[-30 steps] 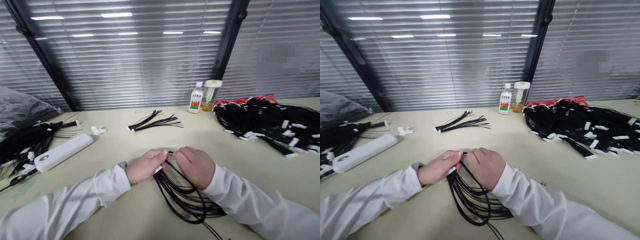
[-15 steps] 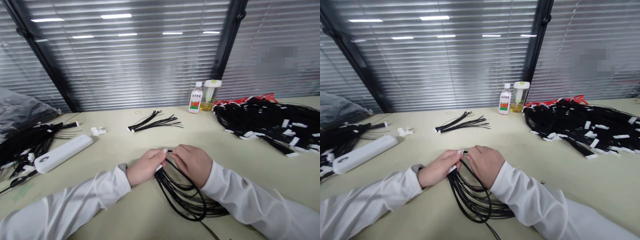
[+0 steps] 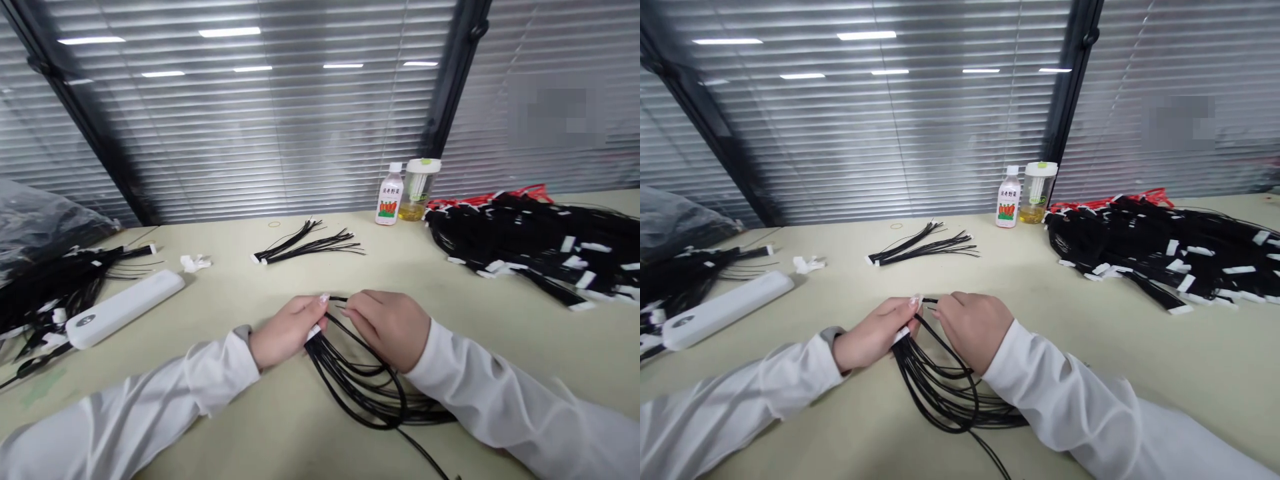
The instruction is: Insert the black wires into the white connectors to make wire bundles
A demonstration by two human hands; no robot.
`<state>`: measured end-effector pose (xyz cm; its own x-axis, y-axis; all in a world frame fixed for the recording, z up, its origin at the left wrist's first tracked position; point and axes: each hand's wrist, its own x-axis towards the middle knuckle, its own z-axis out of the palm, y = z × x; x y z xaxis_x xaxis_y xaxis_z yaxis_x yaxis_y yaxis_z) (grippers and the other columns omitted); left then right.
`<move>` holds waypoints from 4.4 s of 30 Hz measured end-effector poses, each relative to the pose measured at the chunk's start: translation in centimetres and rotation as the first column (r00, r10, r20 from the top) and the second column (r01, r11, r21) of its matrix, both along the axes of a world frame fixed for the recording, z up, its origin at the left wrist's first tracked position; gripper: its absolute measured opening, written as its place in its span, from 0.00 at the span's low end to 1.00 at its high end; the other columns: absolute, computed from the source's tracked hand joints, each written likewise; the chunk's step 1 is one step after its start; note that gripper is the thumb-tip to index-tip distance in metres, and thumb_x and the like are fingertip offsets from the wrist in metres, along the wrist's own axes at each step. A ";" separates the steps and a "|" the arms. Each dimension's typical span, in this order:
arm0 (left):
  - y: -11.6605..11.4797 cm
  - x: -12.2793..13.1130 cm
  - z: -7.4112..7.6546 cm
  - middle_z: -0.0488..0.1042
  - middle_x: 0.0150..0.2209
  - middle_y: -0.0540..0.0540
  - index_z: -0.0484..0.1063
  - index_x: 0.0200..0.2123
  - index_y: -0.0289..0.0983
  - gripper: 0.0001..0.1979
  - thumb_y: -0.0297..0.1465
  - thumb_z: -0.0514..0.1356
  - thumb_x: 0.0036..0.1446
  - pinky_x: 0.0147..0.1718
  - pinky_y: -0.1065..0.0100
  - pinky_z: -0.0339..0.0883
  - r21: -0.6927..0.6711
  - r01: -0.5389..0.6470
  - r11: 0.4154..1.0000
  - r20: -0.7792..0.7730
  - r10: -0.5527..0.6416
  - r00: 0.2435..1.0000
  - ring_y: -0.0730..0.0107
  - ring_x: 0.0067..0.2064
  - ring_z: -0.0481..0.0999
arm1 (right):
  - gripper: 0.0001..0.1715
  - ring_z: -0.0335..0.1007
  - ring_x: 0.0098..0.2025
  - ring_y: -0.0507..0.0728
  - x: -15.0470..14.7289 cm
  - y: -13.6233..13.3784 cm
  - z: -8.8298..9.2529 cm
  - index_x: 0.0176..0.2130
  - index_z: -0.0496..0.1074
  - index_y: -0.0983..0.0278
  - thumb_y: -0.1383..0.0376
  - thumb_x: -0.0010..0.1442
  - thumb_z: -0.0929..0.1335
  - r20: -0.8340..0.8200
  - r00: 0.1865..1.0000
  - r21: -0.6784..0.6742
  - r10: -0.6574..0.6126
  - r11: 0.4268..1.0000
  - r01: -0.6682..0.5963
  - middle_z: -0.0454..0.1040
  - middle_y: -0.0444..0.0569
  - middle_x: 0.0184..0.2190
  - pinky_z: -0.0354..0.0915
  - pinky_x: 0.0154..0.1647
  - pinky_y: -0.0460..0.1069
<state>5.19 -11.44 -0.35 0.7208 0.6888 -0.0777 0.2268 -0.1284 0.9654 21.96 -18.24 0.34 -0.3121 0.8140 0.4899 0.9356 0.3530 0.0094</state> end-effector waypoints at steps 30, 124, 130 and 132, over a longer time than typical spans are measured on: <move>0.4 -0.2 -0.2 0.57 0.19 0.52 0.62 0.23 0.32 0.25 0.48 0.43 0.55 0.22 0.75 0.51 0.109 0.126 0.986 -0.082 -0.117 0.990 0.80 0.22 0.56 | 0.19 0.60 0.20 0.51 -0.5 -0.2 -0.2 0.24 0.69 0.65 0.67 0.61 0.57 0.056 0.996 0.266 0.071 0.960 -0.084 0.66 0.45 0.18 0.51 0.23 0.47; -0.3 0.7 0.3 0.55 0.15 0.54 0.60 0.20 0.34 0.23 0.48 0.48 0.52 0.16 0.76 0.50 -0.078 -0.143 0.987 0.039 0.147 0.988 0.81 0.17 0.55 | 0.11 0.63 0.31 0.54 0.2 -0.2 0.7 0.30 0.68 0.66 0.61 0.56 0.63 0.056 0.998 0.177 -0.012 0.984 0.002 0.68 0.50 0.29 0.55 0.28 0.46; -0.4 0.8 -0.1 0.55 0.15 0.55 0.59 0.23 0.35 0.22 0.50 0.48 0.51 0.13 0.76 0.51 -0.025 -0.255 0.966 0.042 0.256 0.966 0.81 0.14 0.56 | 0.22 0.46 0.16 0.46 -0.5 -1.6 1.4 0.18 0.59 0.65 0.57 0.58 0.59 -0.223 0.973 -0.113 0.053 0.990 -0.080 0.54 0.39 0.13 0.46 0.19 0.43; -0.4 0.7 -0.1 0.56 0.16 0.55 0.59 0.23 0.35 0.22 0.49 0.47 0.52 0.14 0.76 0.52 0.029 -0.293 0.956 0.048 0.292 0.955 0.81 0.15 0.56 | 0.23 0.42 0.16 0.46 -0.7 -1.5 1.0 0.17 0.56 0.65 0.57 0.59 0.58 -0.314 0.947 -0.232 0.059 0.963 -0.137 0.49 0.38 0.12 0.45 0.18 0.43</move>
